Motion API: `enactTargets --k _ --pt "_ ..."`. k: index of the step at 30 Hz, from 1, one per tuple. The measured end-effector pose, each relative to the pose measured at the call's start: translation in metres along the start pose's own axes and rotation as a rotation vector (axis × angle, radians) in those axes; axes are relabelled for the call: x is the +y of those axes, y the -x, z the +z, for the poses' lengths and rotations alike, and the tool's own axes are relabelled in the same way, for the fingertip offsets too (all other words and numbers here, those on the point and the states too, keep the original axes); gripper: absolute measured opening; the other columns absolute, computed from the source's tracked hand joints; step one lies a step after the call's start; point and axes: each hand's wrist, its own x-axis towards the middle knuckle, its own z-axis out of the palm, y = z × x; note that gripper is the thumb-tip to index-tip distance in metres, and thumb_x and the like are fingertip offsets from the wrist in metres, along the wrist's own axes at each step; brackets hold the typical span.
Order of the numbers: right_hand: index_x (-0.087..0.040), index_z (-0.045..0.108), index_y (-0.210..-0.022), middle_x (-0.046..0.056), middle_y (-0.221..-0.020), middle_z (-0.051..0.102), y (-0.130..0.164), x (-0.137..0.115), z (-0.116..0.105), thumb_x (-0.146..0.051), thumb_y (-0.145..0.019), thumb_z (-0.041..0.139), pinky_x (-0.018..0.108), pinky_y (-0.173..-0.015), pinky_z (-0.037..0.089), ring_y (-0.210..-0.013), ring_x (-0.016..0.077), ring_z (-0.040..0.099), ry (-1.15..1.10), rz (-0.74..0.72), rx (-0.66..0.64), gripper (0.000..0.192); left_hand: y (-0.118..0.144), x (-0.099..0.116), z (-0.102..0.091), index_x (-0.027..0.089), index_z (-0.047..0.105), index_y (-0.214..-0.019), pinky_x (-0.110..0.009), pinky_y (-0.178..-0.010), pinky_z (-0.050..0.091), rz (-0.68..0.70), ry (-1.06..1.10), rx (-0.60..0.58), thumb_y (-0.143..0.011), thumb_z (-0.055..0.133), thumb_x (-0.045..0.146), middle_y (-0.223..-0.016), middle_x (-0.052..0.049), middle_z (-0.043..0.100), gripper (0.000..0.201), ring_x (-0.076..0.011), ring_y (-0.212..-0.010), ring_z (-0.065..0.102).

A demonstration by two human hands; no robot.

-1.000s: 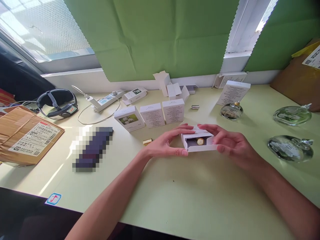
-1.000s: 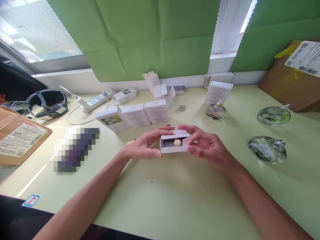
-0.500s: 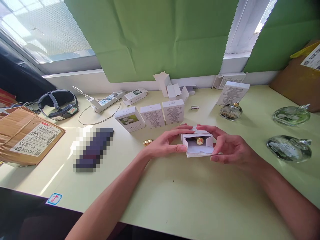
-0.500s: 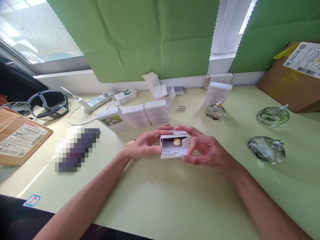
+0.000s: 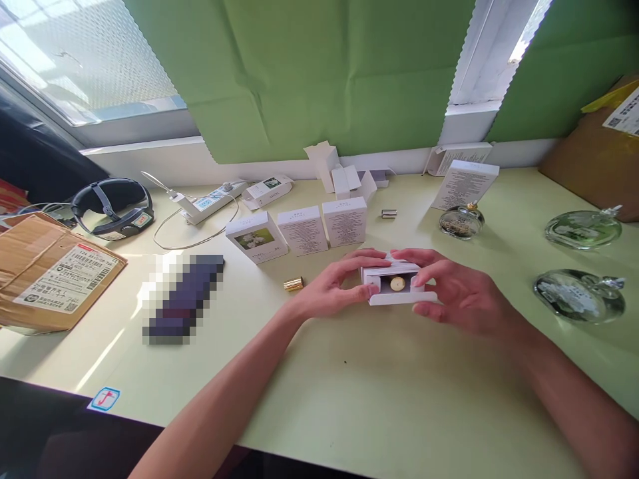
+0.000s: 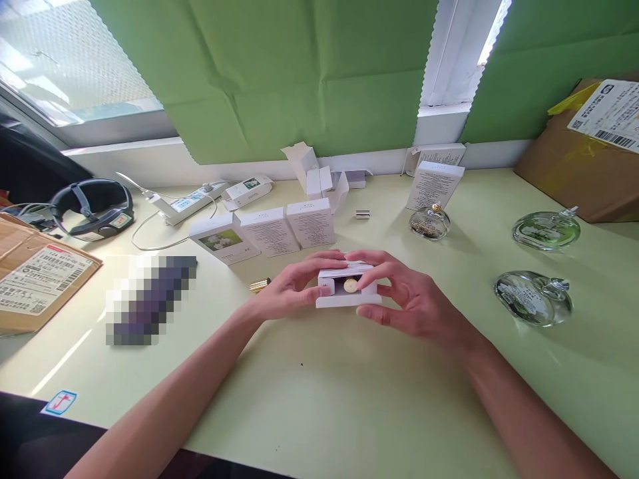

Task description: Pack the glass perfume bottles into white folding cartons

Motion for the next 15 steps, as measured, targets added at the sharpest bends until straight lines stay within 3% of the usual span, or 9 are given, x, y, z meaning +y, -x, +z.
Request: enactTargets --k 8,15 --pt "-0.032 0.073 -0.1 0.003 -0.133 0.058 0.001 0.011 0.003 -0.02 -0.089 0.067 0.037 -0.091 0.059 -0.129 0.0258 0.054 0.153 -0.029 0.175 0.018 0.002 0.004 0.002 0.034 0.055 -0.138 -0.042 -0.113 0.04 0.002 -0.006 -0.063 -0.097 0.05 0.039 -0.152 -0.004 0.041 0.041 -0.0275 -0.144 0.034" --pt "-0.031 0.073 -0.095 0.002 -0.13 0.06 0.0 0.01 0.008 -0.022 -0.088 0.069 0.036 -0.09 0.059 -0.124 0.0249 0.057 0.147 0.009 0.224 0.012 0.001 0.005 0.0 0.035 0.055 -0.139 -0.043 -0.123 0.023 -0.01 -0.038 -0.084 -0.095 0.05 0.04 -0.154 0.001 0.04 0.044 -0.0253 -0.149 0.023"
